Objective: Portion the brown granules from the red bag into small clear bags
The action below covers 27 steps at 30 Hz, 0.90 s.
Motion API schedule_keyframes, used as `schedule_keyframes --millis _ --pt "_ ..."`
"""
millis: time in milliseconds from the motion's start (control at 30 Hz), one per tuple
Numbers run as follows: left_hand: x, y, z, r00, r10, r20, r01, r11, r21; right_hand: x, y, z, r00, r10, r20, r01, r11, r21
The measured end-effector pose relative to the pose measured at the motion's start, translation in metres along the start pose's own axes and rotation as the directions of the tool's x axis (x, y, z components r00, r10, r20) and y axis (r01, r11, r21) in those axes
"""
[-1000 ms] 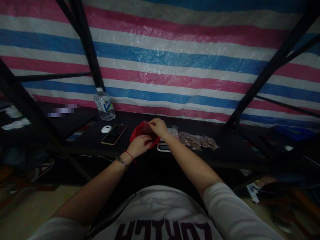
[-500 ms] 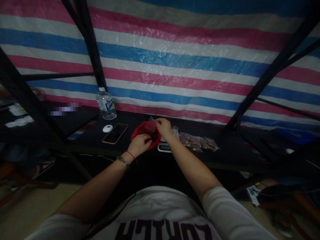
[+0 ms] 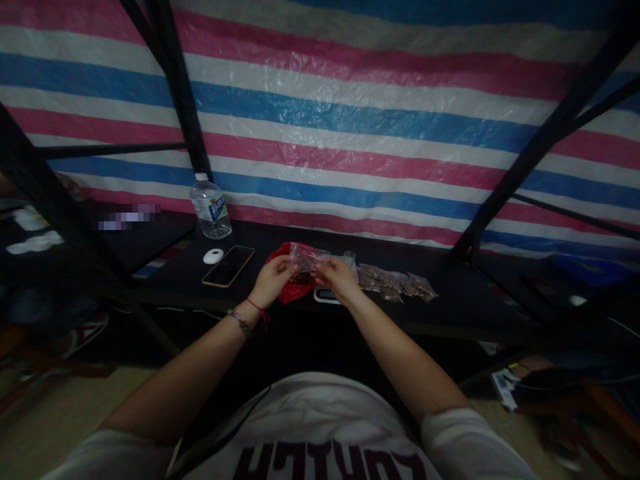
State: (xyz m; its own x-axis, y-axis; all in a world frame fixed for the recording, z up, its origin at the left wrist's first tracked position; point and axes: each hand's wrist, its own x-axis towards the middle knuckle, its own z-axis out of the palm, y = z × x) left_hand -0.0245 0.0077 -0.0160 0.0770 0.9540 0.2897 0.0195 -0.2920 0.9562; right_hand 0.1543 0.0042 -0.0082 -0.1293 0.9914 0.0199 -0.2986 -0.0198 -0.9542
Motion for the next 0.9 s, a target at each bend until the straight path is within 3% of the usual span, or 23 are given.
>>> schedule_keyframes --millis 100,267,400,567,667,900 --pt "-0.004 0.007 0.003 0.998 -0.032 0.055 0.035 0.998 -0.044 -0.015 -0.007 -0.008 0.998 0.041 0.039 -0.035 0.99 -0.137" --pt "-0.006 0.014 0.002 0.995 -0.035 0.095 0.031 0.999 0.043 -0.032 -0.024 -0.024 0.994 0.11 0.002 -0.104 0.948 -0.302" --pt "-0.008 0.015 0.0 0.985 0.0 0.175 -0.029 0.986 0.162 -0.037 -0.034 -0.035 1.0 -0.01 0.026 0.019 0.928 -0.372" --pt "-0.02 0.022 0.007 0.952 0.04 0.302 -0.128 0.952 0.279 -0.039 -0.037 -0.035 0.975 -0.055 0.214 0.164 0.827 -0.538" --pt "-0.023 0.026 0.009 0.956 0.041 0.292 -0.132 0.946 0.297 -0.042 -0.037 -0.033 0.961 -0.032 0.275 0.187 0.806 -0.562" --pt "-0.02 0.023 0.01 0.968 0.016 0.25 -0.098 0.942 0.32 -0.044 -0.05 -0.04 0.97 -0.032 0.243 0.185 0.745 -0.641"
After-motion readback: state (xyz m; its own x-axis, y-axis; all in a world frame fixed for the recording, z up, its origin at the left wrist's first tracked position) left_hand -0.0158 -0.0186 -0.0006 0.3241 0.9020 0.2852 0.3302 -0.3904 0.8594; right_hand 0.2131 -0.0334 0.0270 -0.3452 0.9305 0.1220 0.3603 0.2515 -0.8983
